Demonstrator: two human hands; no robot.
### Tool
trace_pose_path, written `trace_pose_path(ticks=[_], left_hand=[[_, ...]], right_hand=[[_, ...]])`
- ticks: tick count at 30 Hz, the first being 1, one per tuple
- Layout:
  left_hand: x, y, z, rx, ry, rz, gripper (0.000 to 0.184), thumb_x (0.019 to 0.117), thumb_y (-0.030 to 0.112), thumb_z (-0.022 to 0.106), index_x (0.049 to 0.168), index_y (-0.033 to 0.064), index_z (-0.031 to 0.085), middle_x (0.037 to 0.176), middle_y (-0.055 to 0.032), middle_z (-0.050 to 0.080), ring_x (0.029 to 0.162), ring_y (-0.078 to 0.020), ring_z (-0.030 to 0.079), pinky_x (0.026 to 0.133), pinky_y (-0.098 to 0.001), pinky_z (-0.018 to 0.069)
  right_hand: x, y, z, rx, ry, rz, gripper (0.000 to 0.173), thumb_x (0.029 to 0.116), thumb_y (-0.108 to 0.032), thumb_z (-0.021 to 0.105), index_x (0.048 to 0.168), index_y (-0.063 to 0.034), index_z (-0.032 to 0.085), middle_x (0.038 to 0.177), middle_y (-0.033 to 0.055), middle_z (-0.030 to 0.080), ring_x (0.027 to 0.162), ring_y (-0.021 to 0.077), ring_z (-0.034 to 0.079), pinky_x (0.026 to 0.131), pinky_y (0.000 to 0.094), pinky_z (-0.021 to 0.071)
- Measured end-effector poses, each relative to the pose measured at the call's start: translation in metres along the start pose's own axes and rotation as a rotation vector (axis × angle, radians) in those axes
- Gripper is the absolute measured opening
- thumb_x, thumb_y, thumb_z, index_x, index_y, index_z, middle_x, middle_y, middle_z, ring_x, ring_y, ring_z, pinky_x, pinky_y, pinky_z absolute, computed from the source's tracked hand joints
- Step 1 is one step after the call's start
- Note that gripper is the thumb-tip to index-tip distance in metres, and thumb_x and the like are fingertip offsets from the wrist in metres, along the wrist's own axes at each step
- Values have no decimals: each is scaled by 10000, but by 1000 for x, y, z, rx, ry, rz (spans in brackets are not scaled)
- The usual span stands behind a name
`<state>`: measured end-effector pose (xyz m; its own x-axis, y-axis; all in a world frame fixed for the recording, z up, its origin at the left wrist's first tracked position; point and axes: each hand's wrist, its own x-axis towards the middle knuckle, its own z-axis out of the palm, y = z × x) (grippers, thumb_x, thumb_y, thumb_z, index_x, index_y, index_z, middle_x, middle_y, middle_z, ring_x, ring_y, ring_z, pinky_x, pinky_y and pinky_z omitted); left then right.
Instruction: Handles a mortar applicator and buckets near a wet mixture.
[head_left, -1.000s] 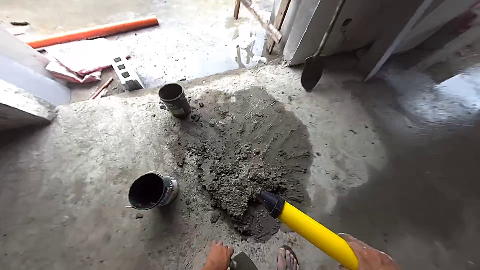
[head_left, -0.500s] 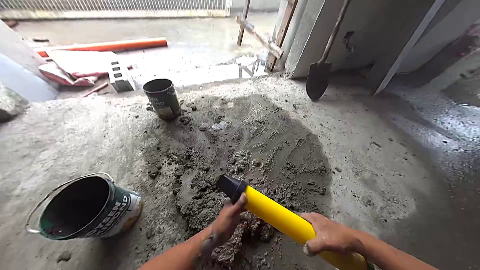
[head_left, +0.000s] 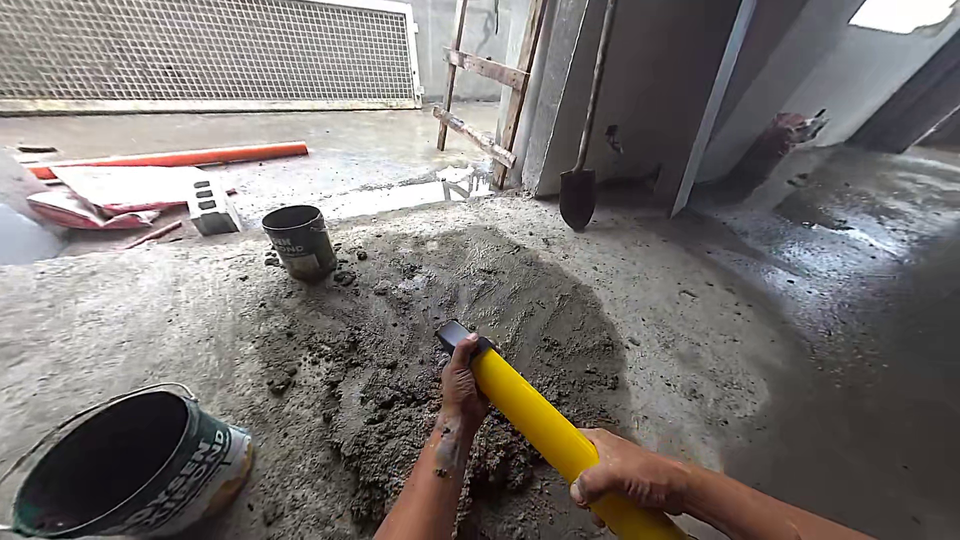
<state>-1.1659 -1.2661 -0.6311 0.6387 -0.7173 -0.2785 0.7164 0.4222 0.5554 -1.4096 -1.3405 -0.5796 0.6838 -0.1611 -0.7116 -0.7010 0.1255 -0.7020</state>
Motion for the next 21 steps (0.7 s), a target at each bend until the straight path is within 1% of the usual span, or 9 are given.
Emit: trace_pose_path(ticks=[4,6,8,10,12,15,17,20,21], left_hand=[[-2,5,4,35,33,-43,291,996,299,597,1082,25,648,954,-193,695,834,-292,694,737,-447,589],[0,3,4,189,163,-42,294,939,291,694,1051,20,671,903,-172,701,784,-268,691,695,-437,584],[3,-11,-6,407,361,-60,420,846,346,817,1036,-6,688,891,-181,703,807,-296,691,720,-483,574],[-1,-25,-15,506,444,-133,578,831,424,832,1116,-47,655,975,-222,695,903,-343,693,800,-535,582],[0,-26,-13,471,436,-184,618,863,484,797,1157,-38,646,1008,-228,701,923,-349,705,810,-536,597],[-11,-23,-9,168,196,-158,439,1005,435,554,1195,42,600,1067,-176,666,970,-307,656,833,-525,553],[-10,-19,-12,19,-24,-150,411,989,386,463,1242,83,576,1215,-147,639,1121,-292,620,936,-527,511],[-5,-21,-13,-76,-295,-148,548,868,281,695,1353,74,547,1295,-181,625,1201,-294,616,1034,-497,501],[-6,-22,-10,-81,-348,-131,533,917,250,692,1376,35,526,1281,-214,631,1181,-307,632,1036,-495,509]], right_hand=[[-9,-4,18,-49,96,3,617,689,-265,874,1218,-115,593,941,133,732,744,287,741,673,479,641],[-9,-9,25,-360,272,47,646,694,-338,867,1237,-140,579,965,91,718,810,251,733,705,476,630],[1,-2,27,-758,464,152,743,681,-457,824,1291,-137,544,1007,111,702,937,303,708,788,562,578],[5,9,19,-934,506,195,760,692,-507,799,1295,-126,537,1013,134,701,975,346,702,812,604,561],[4,6,7,-984,502,196,766,685,-555,786,1288,-145,551,996,126,708,958,341,707,804,603,562],[-7,8,-5,-756,398,159,746,664,-520,822,1268,-153,584,1030,99,698,949,285,696,808,562,570],[-16,13,-15,-358,251,67,665,693,-385,855,1244,-119,596,990,111,721,819,272,735,717,507,631],[-31,21,-22,138,-25,0,564,764,-320,809,1218,-88,568,896,162,734,736,316,746,680,491,641],[-34,22,-21,189,-67,2,552,766,-328,809,1207,-93,572,884,157,737,737,310,747,686,479,639]])
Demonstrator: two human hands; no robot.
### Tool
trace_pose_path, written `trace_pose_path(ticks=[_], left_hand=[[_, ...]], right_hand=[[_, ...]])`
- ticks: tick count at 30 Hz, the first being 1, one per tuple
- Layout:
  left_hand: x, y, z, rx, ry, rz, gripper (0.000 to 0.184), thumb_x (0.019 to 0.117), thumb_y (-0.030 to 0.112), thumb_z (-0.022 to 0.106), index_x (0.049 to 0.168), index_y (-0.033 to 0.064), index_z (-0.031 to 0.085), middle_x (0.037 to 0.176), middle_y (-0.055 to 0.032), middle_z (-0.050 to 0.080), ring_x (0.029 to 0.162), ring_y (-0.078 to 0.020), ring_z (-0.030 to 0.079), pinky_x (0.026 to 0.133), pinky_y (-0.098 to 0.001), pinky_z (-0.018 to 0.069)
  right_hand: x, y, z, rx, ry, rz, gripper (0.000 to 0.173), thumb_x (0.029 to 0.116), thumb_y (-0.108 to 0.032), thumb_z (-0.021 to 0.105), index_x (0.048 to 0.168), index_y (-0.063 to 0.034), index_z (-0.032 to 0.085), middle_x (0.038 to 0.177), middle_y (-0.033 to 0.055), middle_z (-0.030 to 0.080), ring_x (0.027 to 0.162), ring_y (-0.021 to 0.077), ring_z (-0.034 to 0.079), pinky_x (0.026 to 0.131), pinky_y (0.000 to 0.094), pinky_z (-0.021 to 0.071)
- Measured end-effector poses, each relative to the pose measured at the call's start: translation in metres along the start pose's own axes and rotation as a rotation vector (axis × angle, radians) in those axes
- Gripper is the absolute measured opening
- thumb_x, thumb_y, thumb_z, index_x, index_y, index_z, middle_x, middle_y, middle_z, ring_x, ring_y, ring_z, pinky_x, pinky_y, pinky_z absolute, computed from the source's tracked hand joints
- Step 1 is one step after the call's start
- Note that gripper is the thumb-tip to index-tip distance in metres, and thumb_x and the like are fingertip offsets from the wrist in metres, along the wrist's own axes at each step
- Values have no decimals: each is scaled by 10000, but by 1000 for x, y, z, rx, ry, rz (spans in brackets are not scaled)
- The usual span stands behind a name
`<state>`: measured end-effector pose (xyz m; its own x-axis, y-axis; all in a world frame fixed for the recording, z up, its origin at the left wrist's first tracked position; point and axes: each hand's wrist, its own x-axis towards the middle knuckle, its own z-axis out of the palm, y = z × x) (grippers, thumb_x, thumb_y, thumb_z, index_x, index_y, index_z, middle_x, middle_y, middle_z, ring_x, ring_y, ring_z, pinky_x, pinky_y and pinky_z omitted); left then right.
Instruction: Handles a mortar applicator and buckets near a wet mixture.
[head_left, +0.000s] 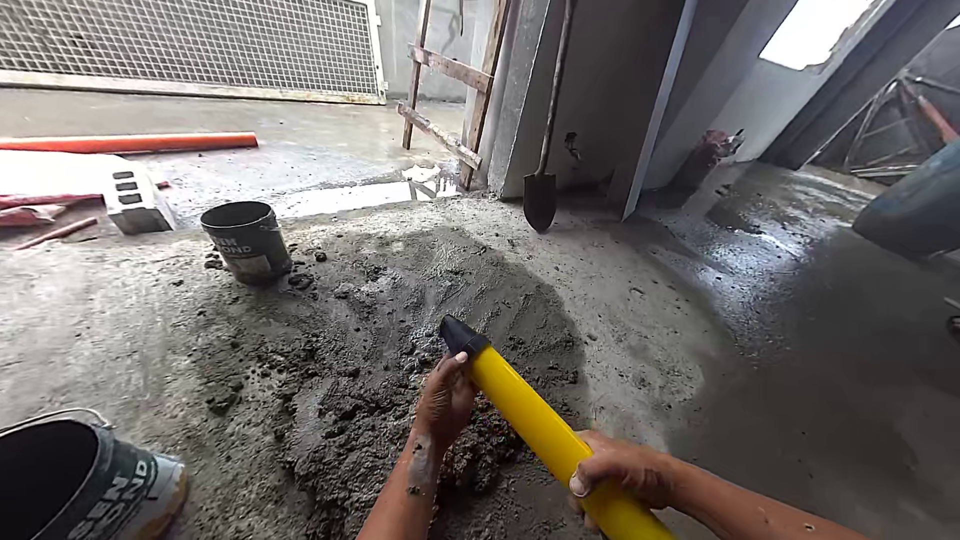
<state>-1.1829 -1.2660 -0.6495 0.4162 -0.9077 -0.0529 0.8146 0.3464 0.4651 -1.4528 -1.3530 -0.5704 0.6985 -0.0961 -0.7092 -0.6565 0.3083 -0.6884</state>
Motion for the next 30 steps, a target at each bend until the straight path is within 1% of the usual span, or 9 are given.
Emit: trace_pose_path(ticks=[3,8,10,13,15,18,22,26,30], left_hand=[[6,-3,12,132,112,35,387,1018,167,612,1326,-57,539,1160,-236,675,1048,-307,685,957,-486,564],[15,-21,19,613,649,-188,732,792,531,848,1212,-25,623,964,-188,728,851,-312,732,742,-516,621],[9,-21,23,485,628,-211,632,930,549,673,1270,23,582,1046,-196,678,921,-325,680,770,-547,578],[7,-17,38,264,529,-135,277,1015,297,441,1131,69,545,984,-136,638,859,-254,649,707,-472,557],[8,-20,33,224,449,-113,240,1011,158,509,1193,10,559,1096,-159,658,958,-253,667,806,-436,574],[6,-25,28,310,376,-75,376,1017,234,634,1289,-22,589,1111,-158,707,985,-236,702,863,-396,595],[1,-18,40,131,444,-171,535,1051,427,457,1441,62,447,1357,-197,576,1193,-323,603,968,-509,511],[3,-21,23,124,410,-113,378,1042,254,559,1309,-14,555,1202,-211,666,1045,-307,684,890,-459,576],[4,-19,15,296,482,-154,488,927,324,755,1247,-17,615,1098,-196,708,973,-296,712,842,-433,607]], right_hand=[[-1,-4,3,-149,123,-18,575,758,-284,832,1232,-89,572,910,147,722,739,296,735,682,490,637],[5,-2,7,-837,499,146,738,681,-471,856,1279,-126,596,1081,128,699,993,309,692,840,603,559],[5,0,0,-854,463,130,709,710,-447,856,1266,-90,598,1091,151,691,1011,322,683,857,602,547],[1,2,-11,-723,421,74,632,746,-370,857,1232,-49,611,1067,163,690,978,309,685,850,575,551],[-4,7,-13,-569,418,37,609,737,-332,862,1217,-52,613,1024,147,699,895,282,703,799,538,579],[-6,7,-4,-403,397,10,620,723,-320,869,1228,-78,602,997,130,712,815,273,722,742,515,614],[-6,6,0,-310,367,22,632,701,-333,871,1215,-97,591,945,133,719,742,278,730,678,493,629],[-6,9,2,-286,342,45,641,695,-342,870,1213,-97,584,939,142,723,739,292,737,670,488,637],[-4,15,5,-317,330,59,628,678,-348,877,1181,-97,598,920,133,726,736,281,738,669,486,636]])
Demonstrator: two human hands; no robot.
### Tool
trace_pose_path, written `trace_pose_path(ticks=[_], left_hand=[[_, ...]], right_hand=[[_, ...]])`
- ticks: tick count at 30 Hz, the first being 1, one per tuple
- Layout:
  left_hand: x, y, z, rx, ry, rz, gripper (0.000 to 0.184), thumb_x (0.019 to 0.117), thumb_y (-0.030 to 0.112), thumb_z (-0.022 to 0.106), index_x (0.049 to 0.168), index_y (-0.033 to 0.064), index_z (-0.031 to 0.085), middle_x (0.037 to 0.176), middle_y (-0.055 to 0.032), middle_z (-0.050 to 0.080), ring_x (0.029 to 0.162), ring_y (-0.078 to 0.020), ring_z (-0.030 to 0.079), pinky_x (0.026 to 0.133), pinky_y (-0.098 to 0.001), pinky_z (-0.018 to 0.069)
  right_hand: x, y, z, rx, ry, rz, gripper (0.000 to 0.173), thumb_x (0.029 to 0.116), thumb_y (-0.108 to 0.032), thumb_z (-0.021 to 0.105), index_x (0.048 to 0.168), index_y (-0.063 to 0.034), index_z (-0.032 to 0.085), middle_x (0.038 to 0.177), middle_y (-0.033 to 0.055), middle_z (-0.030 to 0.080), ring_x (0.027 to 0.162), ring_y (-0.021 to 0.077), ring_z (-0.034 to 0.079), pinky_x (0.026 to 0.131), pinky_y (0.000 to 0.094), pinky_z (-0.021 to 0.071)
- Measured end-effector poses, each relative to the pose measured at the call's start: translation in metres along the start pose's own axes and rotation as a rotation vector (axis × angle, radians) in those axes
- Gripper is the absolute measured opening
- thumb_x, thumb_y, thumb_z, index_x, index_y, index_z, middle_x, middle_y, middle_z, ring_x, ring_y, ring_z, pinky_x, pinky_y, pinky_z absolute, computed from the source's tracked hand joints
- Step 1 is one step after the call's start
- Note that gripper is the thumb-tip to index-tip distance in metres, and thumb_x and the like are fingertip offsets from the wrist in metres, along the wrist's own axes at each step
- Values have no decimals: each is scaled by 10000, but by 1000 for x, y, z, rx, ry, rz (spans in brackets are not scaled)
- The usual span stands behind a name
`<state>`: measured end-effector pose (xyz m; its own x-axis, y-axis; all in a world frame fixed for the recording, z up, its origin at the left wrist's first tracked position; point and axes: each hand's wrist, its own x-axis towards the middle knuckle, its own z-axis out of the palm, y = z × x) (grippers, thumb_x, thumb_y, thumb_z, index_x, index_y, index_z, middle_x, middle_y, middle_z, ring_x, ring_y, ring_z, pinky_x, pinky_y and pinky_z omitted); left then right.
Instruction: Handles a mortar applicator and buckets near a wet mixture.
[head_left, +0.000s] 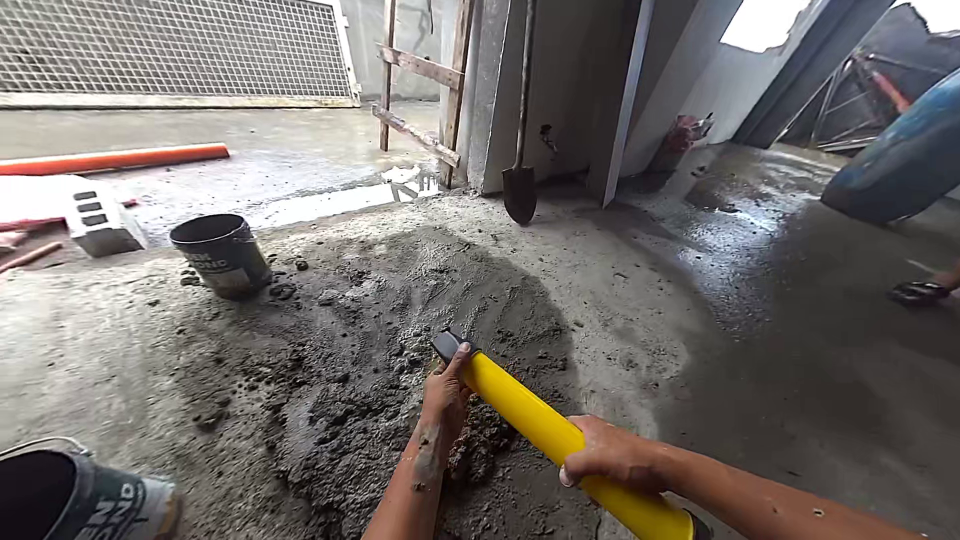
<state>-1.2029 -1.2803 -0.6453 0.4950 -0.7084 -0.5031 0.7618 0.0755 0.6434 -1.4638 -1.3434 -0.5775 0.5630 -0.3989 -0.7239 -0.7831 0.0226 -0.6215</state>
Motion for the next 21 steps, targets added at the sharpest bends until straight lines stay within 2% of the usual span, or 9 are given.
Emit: trace_pose_path(ticks=[2,4,6,9,12,14,16,18,21], left_hand=[[-2,4,-4,-41,-58,-37,452,981,367,660,1262,19,600,1136,-183,683,1019,-298,680,871,-470,576],[-5,9,-3,-83,-148,-33,323,1026,303,486,1188,39,578,1064,-163,670,949,-276,667,819,-466,562],[-8,7,-7,-2,-135,-8,332,1016,264,607,1228,8,600,1087,-168,689,947,-271,690,824,-444,589],[-12,8,-5,251,47,-15,640,831,465,827,1230,4,634,1080,-168,726,957,-288,725,825,-457,618],[-13,0,-5,398,212,-53,822,705,617,866,1189,-7,639,1025,-191,705,913,-312,695,778,-487,594],[-9,-6,-9,375,183,-69,761,756,643,815,1156,15,656,971,-181,698,843,-292,682,709,-459,578],[-11,-6,-14,168,18,-81,501,933,500,654,1160,54,626,1004,-159,677,876,-285,667,746,-477,568],[-13,-5,-17,17,-99,-74,339,1007,356,480,1154,70,588,1041,-150,673,907,-277,673,774,-465,565],[-9,-10,-24,54,-170,17,360,1022,302,609,1237,14,622,1093,-170,700,937,-272,699,825,-433,593]], right_hand=[[-1,0,0,-16,-9,2,624,683,-355,873,1187,-102,607,932,133,729,745,283,740,676,492,635],[-2,-1,-1,-24,-3,1,630,687,-350,870,1199,-104,599,941,132,725,747,280,737,678,486,634],[-4,0,1,-23,8,6,629,693,-338,870,1197,-93,587,932,137,718,735,281,731,665,485,632],[-5,-2,5,-187,55,21,650,690,-414,858,1204,-117,594,964,101,708,795,240,722,706,472,620],[-6,-6,15,-444,124,69,685,695,-482,837,1229,-130,589,1026,102,676,931,261,683,793,528,570],[-6,-5,18,-539,148,89,708,690,-513,823,1235,-128,586,1040,112,674,964,278,680,811,553,560],[-5,0,14,-509,128,79,702,683,-499,829,1230,-128,592,1041,105,676,958,270,680,811,545,561],[-5,6,5,-382,86,51,674,687,-451,849,1219,-121,602,1020,97,685,908,244,694,785,509,581],[-8,10,4,-273,76,23,669,681,-435,862,1209,-117,601,993,94,699,844,228,712,747,479,604]])
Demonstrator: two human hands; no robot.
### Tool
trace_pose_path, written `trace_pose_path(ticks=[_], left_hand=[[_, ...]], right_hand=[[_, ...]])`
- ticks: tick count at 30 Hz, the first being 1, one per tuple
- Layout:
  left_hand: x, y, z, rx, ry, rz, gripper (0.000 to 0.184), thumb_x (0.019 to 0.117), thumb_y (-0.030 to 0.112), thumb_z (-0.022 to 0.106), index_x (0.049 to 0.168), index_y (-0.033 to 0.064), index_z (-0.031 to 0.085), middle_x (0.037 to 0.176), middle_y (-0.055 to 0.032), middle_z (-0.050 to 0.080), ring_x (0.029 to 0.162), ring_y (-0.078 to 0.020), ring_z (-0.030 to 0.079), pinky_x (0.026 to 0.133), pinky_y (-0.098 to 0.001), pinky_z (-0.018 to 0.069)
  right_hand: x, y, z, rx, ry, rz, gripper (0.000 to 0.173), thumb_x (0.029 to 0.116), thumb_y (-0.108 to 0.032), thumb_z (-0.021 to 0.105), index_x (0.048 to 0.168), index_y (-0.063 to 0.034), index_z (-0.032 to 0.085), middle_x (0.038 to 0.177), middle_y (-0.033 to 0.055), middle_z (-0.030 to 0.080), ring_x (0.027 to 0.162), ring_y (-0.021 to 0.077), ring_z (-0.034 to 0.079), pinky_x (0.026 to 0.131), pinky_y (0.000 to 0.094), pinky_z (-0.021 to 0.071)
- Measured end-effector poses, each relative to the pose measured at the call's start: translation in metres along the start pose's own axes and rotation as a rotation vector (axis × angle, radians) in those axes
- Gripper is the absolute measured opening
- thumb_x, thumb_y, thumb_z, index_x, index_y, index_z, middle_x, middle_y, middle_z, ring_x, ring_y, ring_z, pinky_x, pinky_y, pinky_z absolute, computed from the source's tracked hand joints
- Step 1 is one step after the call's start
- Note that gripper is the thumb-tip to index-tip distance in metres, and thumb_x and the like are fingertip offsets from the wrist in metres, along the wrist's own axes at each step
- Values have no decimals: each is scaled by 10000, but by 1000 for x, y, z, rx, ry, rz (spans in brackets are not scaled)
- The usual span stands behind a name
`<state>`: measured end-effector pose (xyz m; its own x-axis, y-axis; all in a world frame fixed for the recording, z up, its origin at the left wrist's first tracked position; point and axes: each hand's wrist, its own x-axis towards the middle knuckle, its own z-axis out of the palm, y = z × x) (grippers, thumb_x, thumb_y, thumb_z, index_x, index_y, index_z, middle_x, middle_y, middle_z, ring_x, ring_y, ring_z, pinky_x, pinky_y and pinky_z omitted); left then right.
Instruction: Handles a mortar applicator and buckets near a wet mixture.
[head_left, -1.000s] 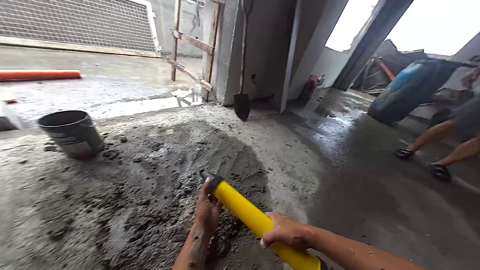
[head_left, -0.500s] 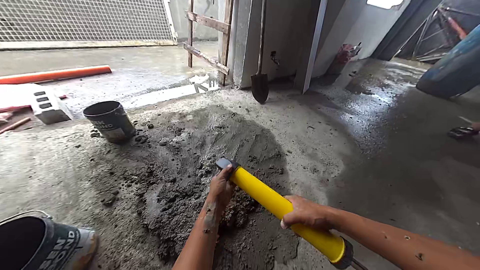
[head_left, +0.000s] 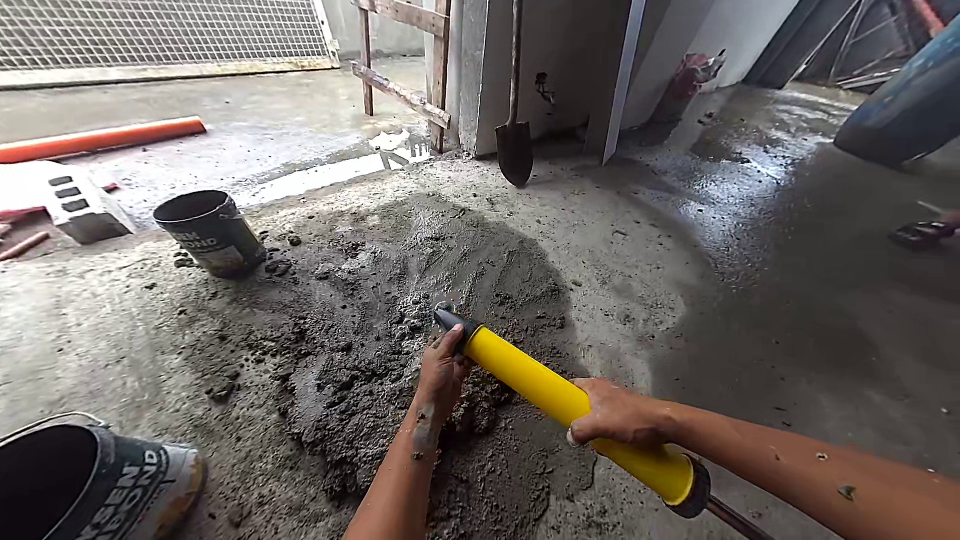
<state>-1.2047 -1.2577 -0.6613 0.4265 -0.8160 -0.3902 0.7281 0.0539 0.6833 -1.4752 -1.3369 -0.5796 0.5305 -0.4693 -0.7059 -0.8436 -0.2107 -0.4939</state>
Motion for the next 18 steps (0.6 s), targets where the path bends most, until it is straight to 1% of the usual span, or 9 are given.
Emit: trace_pose_path(ticks=[2,4,7,9,10,11,13,16,18], left_hand=[[1,1,3,145,95,6,519,918,410,750,1226,3,652,1081,-168,728,947,-278,724,837,-437,615],[0,2,11,307,270,-19,614,819,525,818,1090,-9,681,971,-166,731,853,-270,719,754,-432,614],[2,2,14,418,427,-21,574,811,553,816,935,9,684,763,-108,631,646,-199,593,591,-371,518],[4,6,12,343,407,-39,593,862,544,770,1094,10,656,889,-135,643,742,-222,623,650,-382,547],[4,11,13,283,365,-89,696,885,565,734,1277,10,586,1126,-207,646,947,-300,660,786,-446,574],[2,12,14,230,347,-131,770,903,580,699,1394,26,488,1300,-250,570,1100,-360,624,873,-491,557],[-1,9,19,199,365,-198,813,923,572,663,1488,58,381,1447,-276,461,1228,-413,561,922,-530,534],[-5,-1,17,182,247,-330,738,932,530,643,1469,73,426,1433,-254,511,1234,-395,579,947,-532,528],[-3,-7,11,87,89,-316,540,968,435,619,1332,44,544,1232,-211,637,1062,-327,662,887,-476,562]], right_hand=[[-1,-2,5,-50,37,22,700,676,-467,854,1229,-122,599,1027,102,687,900,252,696,776,516,587],[-1,-7,9,-143,71,66,709,678,-499,838,1223,-122,586,1028,109,675,924,272,687,780,540,574],[-6,-14,13,-240,101,131,716,701,-517,814,1232,-106,563,1027,123,664,944,295,680,790,553,563],[-5,-7,14,-232,104,136,699,695,-527,814,1195,-99,577,995,120,668,914,294,683,773,549,565],[-4,-1,14,-204,100,133,693,690,-530,821,1182,-99,593,985,117,673,899,290,685,768,548,568],[-3,5,16,-175,92,134,684,687,-528,824,1172,-101,599,977,115,674,889,285,687,763,544,569],[-3,16,19,-100,72,137,671,681,-510,832,1167,-106,608,976,113,679,880,275,691,761,533,575],[-4,25,24,54,15,87,642,673,-469,848,1161,-121,616,953,89,702,821,235,714,726,486,604],[-6,28,26,196,-46,28,611,683,-413,862,1161,-120,620,937,95,722,775,241,732,695,476,627]])
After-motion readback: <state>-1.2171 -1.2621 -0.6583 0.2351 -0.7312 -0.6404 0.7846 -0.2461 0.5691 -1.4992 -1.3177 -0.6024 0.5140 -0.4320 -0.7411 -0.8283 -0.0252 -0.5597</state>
